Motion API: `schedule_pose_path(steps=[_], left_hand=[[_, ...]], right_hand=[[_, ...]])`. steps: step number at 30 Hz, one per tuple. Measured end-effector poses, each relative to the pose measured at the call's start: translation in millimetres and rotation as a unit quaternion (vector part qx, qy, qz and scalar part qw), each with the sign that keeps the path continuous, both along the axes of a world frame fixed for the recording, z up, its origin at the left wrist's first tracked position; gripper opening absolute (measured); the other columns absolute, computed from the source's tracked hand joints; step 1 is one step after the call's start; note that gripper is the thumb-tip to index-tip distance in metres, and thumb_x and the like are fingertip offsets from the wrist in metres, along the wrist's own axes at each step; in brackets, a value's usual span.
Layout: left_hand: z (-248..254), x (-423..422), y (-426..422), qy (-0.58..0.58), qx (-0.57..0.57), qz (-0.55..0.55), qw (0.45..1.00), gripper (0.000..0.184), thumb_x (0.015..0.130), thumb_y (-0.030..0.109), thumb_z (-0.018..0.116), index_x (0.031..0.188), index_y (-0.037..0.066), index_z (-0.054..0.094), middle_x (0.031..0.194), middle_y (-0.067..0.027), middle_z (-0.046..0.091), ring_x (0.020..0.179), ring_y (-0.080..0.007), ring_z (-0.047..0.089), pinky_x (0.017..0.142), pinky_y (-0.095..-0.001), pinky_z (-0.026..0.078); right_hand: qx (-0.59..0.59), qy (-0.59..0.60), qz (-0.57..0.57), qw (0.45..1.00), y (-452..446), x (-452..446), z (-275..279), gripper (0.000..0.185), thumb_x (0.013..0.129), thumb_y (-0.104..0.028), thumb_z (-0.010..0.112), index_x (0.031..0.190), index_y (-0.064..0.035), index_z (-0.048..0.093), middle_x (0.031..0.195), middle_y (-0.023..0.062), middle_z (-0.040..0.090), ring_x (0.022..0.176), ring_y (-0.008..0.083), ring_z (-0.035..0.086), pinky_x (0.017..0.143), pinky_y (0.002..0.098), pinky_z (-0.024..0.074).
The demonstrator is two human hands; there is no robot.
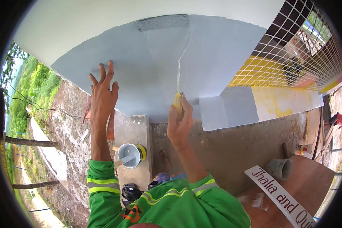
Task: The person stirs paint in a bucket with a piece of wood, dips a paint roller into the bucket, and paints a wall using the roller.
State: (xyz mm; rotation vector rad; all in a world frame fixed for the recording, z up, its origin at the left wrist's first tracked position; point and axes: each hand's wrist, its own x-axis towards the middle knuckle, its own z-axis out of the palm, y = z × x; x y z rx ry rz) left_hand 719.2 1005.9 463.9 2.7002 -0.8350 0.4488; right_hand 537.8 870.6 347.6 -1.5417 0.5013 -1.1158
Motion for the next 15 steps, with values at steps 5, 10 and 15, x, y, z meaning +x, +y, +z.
schedule_pose_path(steps=[5, 10, 15], left_hand=[[-2, 2, 1, -0.008, -0.001, -0.004, 1.0, 0.064, 0.093, 0.011, 0.052, 0.155, 0.021, 0.035, 0.157, -0.0222, 0.034, 0.135, -0.0678, 0.021, 0.104, -0.0738, 0.035], [-2, 3, 1, -0.001, 0.006, 0.002, 1.0, 0.065, 0.094, 0.012, 0.052, 0.155, 0.022, 0.034, 0.158, -0.0209, 0.034, 0.136, -0.0665, 0.021, 0.105, -0.072, 0.036], [-3, 5, 1, 0.013, -0.005, 0.0, 1.0, 0.063, 0.095, 0.013, 0.052, 0.155, 0.024, 0.035, 0.158, -0.0203, 0.033, 0.136, -0.0658, 0.021, 0.106, -0.0704, 0.035]], right_hand=[[0.017, -0.002, 0.008, 1.0, 2, -4, 4, 0.04, 0.097, -0.005, 0.058, 0.133, 0.0078, 0.046, 0.133, 0.0269, 0.054, 0.11, 0.0277, 0.061, 0.092, 0.0365, 0.0511], [0.09, -0.033, 0.033, 0.995, -2, -25, 12, 0.039, 0.098, -0.003, 0.056, 0.134, 0.005, 0.045, 0.128, 0.0217, 0.056, 0.093, 0.0146, 0.059, 0.078, 0.0295, 0.0524], [0.036, -0.035, 0.011, 0.999, -29, -33, 10, 0.039, 0.098, -0.004, 0.055, 0.135, 0.0035, 0.043, 0.112, 0.0147, 0.057, 0.081, 0.0103, 0.053, 0.066, 0.0273, 0.0478]])
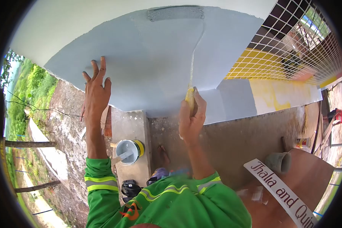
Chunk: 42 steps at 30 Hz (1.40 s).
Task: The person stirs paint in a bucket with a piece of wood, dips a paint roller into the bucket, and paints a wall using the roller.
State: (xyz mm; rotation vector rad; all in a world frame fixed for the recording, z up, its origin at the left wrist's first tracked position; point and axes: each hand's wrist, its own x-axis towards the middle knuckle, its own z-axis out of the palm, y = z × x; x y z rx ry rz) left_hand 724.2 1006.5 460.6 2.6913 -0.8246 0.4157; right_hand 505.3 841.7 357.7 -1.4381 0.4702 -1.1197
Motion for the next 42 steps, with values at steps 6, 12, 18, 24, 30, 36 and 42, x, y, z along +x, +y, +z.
schedule_pose_path(steps=[6, 12, 18, 24, 30, 36, 42], left_hand=[[-3, 1, 1, -0.011, -0.02, -0.012, 1.0, 0.063, 0.095, 0.01, 0.052, 0.155, 0.024, 0.036, 0.154, -0.0221, 0.037, 0.126, -0.0467, 0.051, 0.122, -0.0572, 0.017], [-3, 1, -1, -0.019, -0.009, -0.005, 1.0, 0.064, 0.096, 0.01, 0.052, 0.155, 0.024, 0.034, 0.154, -0.0208, 0.037, 0.124, -0.0437, 0.055, 0.122, -0.057, 0.018], [-4, 4, -1, -0.042, 0.008, -0.018, 0.999, 0.063, 0.098, 0.011, 0.053, 0.156, 0.025, 0.032, 0.154, -0.0222, 0.036, 0.119, -0.04, 0.06, 0.122, -0.0562, 0.016], [-3, 3, -1, -0.027, 0.015, -0.02, 0.999, 0.065, 0.098, 0.012, 0.053, 0.157, 0.025, 0.029, 0.153, -0.025, 0.035, 0.107, -0.0378, 0.067, 0.123, -0.0555, 0.015], [-3, 9, 2, -0.038, 0.033, -0.028, 0.998, 0.066, 0.098, 0.013, 0.053, 0.157, 0.026, 0.028, 0.154, -0.0245, 0.034, 0.108, -0.0377, 0.067, 0.122, -0.0537, 0.019], [14, -10, -11, 0.052, 0.016, 0.019, 0.998, 0.068, 0.096, 0.012, 0.055, 0.157, 0.028, 0.029, 0.158, -0.0223, 0.03, 0.12, -0.0453, 0.058, 0.1, -0.0497, 0.047], [22, -12, -11, 0.075, 0.015, 0.016, 0.997, 0.069, 0.096, 0.011, 0.056, 0.157, 0.027, 0.028, 0.158, -0.0257, 0.029, 0.116, -0.045, 0.061, 0.095, -0.0468, 0.05]], right_hand=[[-0.034, 0.105, -0.024, 0.994, -12, -21, -83, 0.034, 0.099, -0.006, 0.052, 0.132, -0.0005, 0.044, 0.079, 0.004, 0.054, 0.057, 0.0049, 0.043, 0.047, 0.0224, 0.037], [-0.016, 0.252, -0.026, 0.967, 5, -68, -179, 0.031, 0.099, -0.011, 0.058, 0.127, -0.0013, 0.05, 0.095, 0.009, 0.061, 0.081, 0.0177, 0.06, 0.071, 0.0318, 0.0503], [-0.032, 0.301, -0.058, 0.951, 15, -84, -242, 0.031, 0.098, -0.016, 0.059, 0.124, -0.0015, 0.054, 0.099, 0.0239, 0.066, 0.089, 0.0402, 0.067, 0.074, 0.0449, 0.0523], [0.031, 0.332, -0.055, 0.941, 10, -82, -312, 0.033, 0.096, -0.02, 0.059, 0.124, -0.0033, 0.055, 0.102, 0.025, 0.065, 0.095, 0.0475, 0.063, 0.08, 0.0507, 0.0508], [0.066, 0.323, -0.046, 0.943, 10, -83, -288, 0.034, 0.095, -0.019, 0.06, 0.124, -0.0033, 0.056, 0.104, 0.0225, 0.066, 0.095, 0.0403, 0.066, 0.083, 0.0443, 0.0515], [0.096, 0.285, -0.027, 0.953, 18, -92, -213, 0.032, 0.096, -0.017, 0.06, 0.124, -0.0019, 0.057, 0.108, 0.0211, 0.067, 0.098, 0.0314, 0.067, 0.086, 0.04, 0.0511], [-0.067, 0.324, -0.062, 0.942, 47, -136, -219, 0.034, 0.092, -0.011, 0.06, 0.124, 0.0006, 0.056, 0.113, 0.0214, 0.064, 0.102, 0.0365, 0.064, 0.088, 0.0426, 0.051]])
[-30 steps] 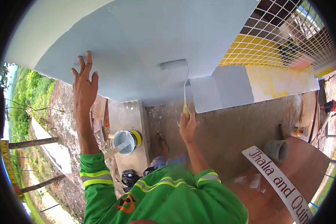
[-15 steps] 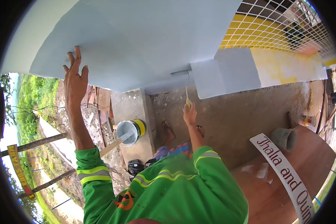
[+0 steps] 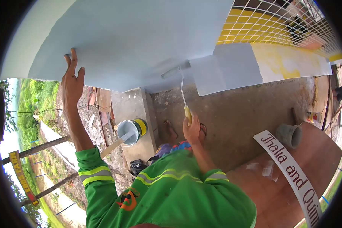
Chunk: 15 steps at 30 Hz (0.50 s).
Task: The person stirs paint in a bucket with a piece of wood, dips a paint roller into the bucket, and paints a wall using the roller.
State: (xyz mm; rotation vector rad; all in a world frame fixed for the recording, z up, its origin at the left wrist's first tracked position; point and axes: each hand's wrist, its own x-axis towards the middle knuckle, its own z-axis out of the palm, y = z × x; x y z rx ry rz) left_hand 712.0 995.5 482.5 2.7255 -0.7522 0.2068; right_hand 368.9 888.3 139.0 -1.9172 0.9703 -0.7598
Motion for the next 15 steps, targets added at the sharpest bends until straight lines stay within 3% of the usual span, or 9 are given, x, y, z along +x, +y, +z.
schedule_pose_path(steps=[3, 6, 10, 13, 15], left_hand=[[-1, 1, 0, -0.006, 0.009, -0.003, 1.0, 0.07, 0.096, 0.012, 0.056, 0.158, 0.027, 0.027, 0.157, -0.027, 0.029, 0.118, -0.0454, 0.059, 0.094, -0.0467, 0.05], [-17, 17, 9, -0.055, 0.013, -0.03, 0.998, 0.068, 0.098, 0.017, 0.055, 0.158, 0.032, 0.027, 0.158, -0.0214, 0.03, 0.112, -0.0429, 0.064, 0.093, -0.047, 0.051], [-10, 15, 7, -0.022, 0.022, -0.02, 0.999, 0.066, 0.098, 0.019, 0.054, 0.158, 0.033, 0.027, 0.158, -0.0194, 0.03, 0.119, -0.0437, 0.059, 0.097, -0.0478, 0.05], [-10, 14, 7, -0.026, 0.015, -0.041, 0.999, 0.069, 0.097, 0.013, 0.055, 0.158, 0.028, 0.025, 0.157, -0.0309, 0.027, 0.121, -0.049, 0.055, 0.097, -0.0476, 0.048], [-12, 17, 8, -0.032, 0.017, -0.046, 0.998, 0.069, 0.097, 0.014, 0.054, 0.158, 0.028, 0.026, 0.157, -0.0302, 0.025, 0.124, -0.0492, 0.052, 0.098, -0.0476, 0.048]], right_hand=[[-0.031, 0.041, 0.028, 0.998, 2, -11, 7, 0.033, 0.091, -0.014, 0.062, 0.12, -0.0008, 0.056, 0.109, 0.0231, 0.066, 0.096, 0.0428, 0.065, 0.081, 0.0485, 0.0524], [0.059, 0.189, 0.182, 0.963, -13, -17, -42, 0.029, 0.092, -0.021, 0.063, 0.113, -0.0027, 0.056, 0.099, 0.0245, 0.068, 0.088, 0.0461, 0.065, 0.074, 0.0538, 0.0523], [0.04, 0.257, 0.139, 0.956, -37, 10, -33, 0.027, 0.093, -0.028, 0.062, 0.104, -0.0041, 0.055, 0.09, 0.0249, 0.068, 0.084, 0.0479, 0.064, 0.072, 0.0563, 0.0519], [0.054, 0.264, 0.125, 0.955, -55, 35, -36, 0.028, 0.094, -0.029, 0.06, 0.103, -0.0035, 0.055, 0.089, 0.0262, 0.068, 0.087, 0.0481, 0.064, 0.076, 0.0562, 0.0515], [0.068, 0.272, 0.126, 0.951, -65, 51, -52, 0.029, 0.094, -0.03, 0.058, 0.105, -0.0028, 0.057, 0.091, 0.0266, 0.069, 0.089, 0.0486, 0.064, 0.079, 0.0568, 0.0509]])
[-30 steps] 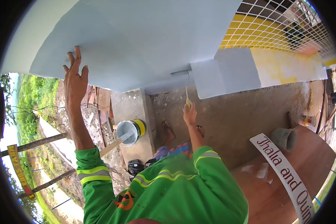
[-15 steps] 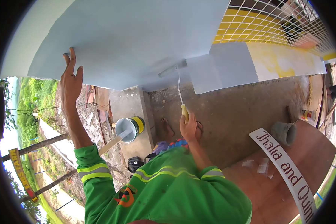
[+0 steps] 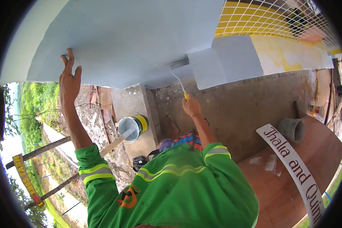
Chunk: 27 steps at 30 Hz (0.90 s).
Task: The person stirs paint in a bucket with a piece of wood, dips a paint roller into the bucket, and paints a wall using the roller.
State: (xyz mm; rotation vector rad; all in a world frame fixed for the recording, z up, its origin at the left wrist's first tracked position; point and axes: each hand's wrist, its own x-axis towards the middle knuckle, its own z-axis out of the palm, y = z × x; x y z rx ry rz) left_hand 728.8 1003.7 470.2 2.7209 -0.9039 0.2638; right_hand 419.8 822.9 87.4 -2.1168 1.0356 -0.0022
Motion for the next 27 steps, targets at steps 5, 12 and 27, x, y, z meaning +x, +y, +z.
schedule_pose_path(steps=[5, 12, 27], left_hand=[[-1, 1, 2, -0.01, 0.006, 0.006, 1.0, 0.067, 0.098, 0.016, 0.053, 0.158, 0.029, 0.026, 0.158, -0.0263, 0.026, 0.116, -0.0445, 0.055, 0.096, -0.0466, 0.048], [-17, 13, 8, -0.086, -0.013, -0.021, 0.996, 0.066, 0.099, 0.02, 0.053, 0.158, 0.034, 0.026, 0.157, -0.0176, 0.033, 0.08, -0.0346, 0.072, 0.082, -0.0452, 0.055], [-13, 12, 8, -0.062, -0.01, -0.018, 0.998, 0.064, 0.099, 0.02, 0.053, 0.157, 0.033, 0.029, 0.157, -0.0185, 0.032, 0.112, -0.0421, 0.065, 0.095, -0.0468, 0.052]], right_hand=[[-0.009, -0.014, 0.003, 1.0, -15, 15, -12, 0.034, 0.095, -0.03, 0.057, 0.114, -0.0015, 0.059, 0.098, 0.0263, 0.069, 0.093, 0.0487, 0.064, 0.084, 0.0574, 0.0498], [0.019, 0.028, 0.004, 0.999, -14, 24, 129, 0.036, 0.094, -0.03, 0.058, 0.116, -0.0012, 0.06, 0.101, 0.0259, 0.069, 0.098, 0.0472, 0.064, 0.086, 0.0558, 0.0505], [-0.006, 0.105, 0.005, 0.994, -39, 51, 11, 0.038, 0.091, -0.031, 0.06, 0.113, 0.0003, 0.062, 0.104, 0.0244, 0.069, 0.103, 0.0456, 0.064, 0.089, 0.0542, 0.0519]])
